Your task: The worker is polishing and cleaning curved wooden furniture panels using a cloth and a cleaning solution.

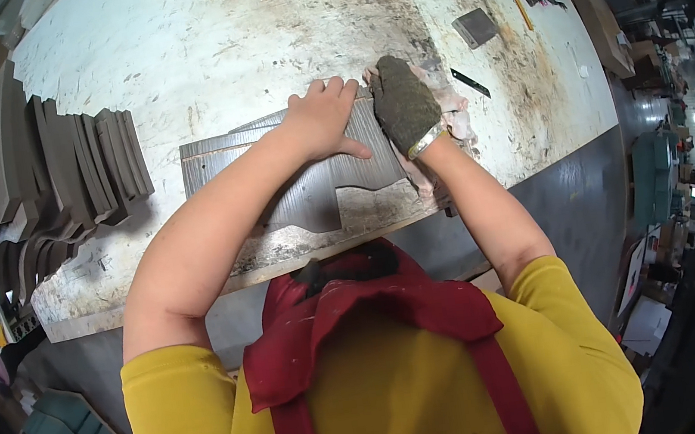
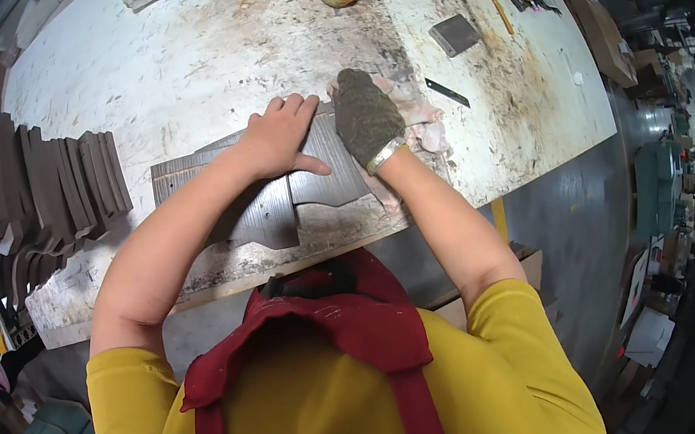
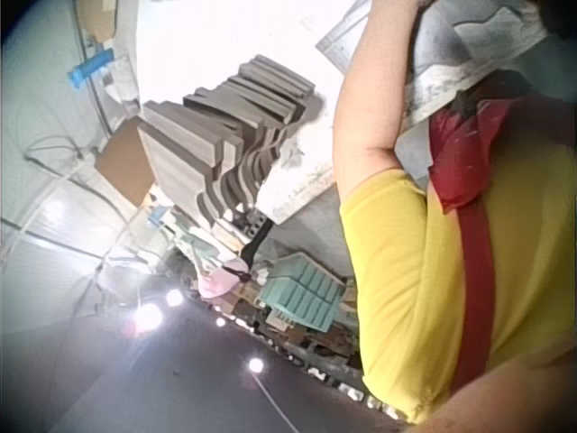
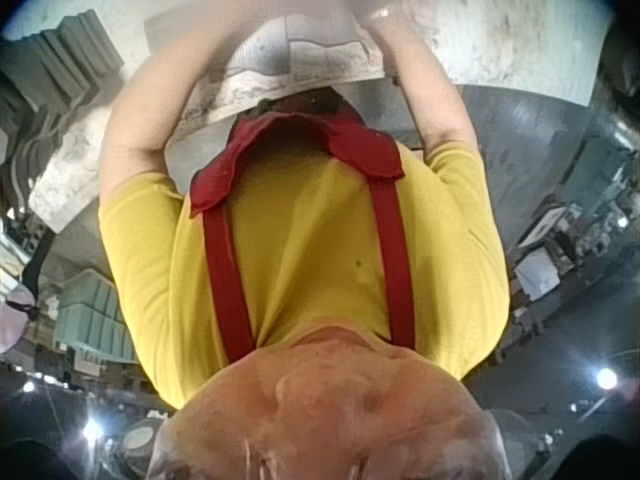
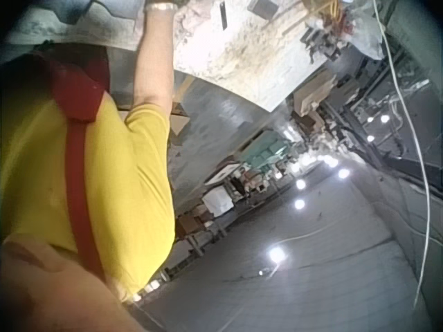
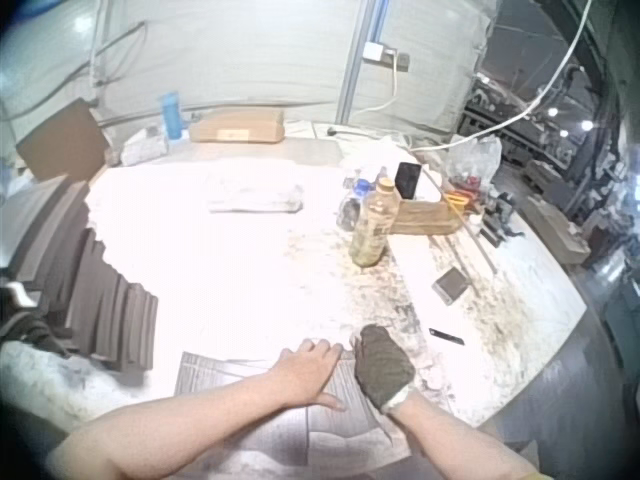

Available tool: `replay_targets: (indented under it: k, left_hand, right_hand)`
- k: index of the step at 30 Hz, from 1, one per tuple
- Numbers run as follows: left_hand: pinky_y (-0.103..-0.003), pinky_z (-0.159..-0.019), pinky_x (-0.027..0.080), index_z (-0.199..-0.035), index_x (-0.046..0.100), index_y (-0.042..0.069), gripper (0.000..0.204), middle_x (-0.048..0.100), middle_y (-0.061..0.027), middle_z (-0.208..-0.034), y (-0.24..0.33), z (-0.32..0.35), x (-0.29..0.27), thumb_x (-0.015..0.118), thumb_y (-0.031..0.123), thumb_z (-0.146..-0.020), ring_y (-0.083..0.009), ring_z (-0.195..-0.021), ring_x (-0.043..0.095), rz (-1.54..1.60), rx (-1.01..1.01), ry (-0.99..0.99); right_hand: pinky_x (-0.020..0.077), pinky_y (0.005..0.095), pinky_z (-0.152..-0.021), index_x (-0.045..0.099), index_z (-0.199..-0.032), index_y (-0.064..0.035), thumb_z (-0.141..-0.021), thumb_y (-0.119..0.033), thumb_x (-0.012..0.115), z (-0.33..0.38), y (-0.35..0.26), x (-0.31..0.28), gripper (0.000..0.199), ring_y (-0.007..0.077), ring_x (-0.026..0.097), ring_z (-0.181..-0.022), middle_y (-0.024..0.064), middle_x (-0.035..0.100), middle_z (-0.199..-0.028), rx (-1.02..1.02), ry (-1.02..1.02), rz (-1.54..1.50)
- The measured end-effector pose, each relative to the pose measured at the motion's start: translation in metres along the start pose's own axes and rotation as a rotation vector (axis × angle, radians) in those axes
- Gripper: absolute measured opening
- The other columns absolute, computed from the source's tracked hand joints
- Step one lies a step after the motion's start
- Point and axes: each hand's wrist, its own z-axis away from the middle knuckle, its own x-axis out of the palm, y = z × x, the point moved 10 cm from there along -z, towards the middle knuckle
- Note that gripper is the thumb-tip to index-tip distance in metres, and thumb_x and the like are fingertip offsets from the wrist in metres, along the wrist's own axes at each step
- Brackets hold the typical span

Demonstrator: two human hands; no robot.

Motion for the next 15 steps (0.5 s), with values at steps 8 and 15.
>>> replay_targets:
  k: [8,15]
  left_hand:
    - [-0.054,-0.088,0.051,-0.146,0.035,0.003,0.113,0.048,-0.0166,-0.133,0.001,0.0,-0.001,0.079,0.066,-0.064,-0.0364,-0.121,0.049,0.003,0.008,-0.01]
    - [-0.053,-0.093,0.048,-0.147,0.035,0.004,0.107,0.047,-0.0178,-0.135,-0.003,-0.001,0.004,0.078,0.063,-0.069,-0.0377,-0.123,0.048,-0.005,-0.014,-0.024]
  right_hand:
    - [0.0502,0.0434,-0.083,0.06,-0.104,-0.0007,-0.098,-0.02,0.05,0.035,0.011,0.006,0.023,0.0367,0.062,-0.096,0.0207,0.062,-0.098,0.041,-0.048,-0.042]
    - [0.0483,0.0428,-0.086,0.06,-0.106,-0.0003,-0.101,-0.023,0.049,-0.019,0.06,0.026,0.026,0.035,0.06,-0.097,0.0208,0.061,-0.1,-0.092,-0.121,0.014]
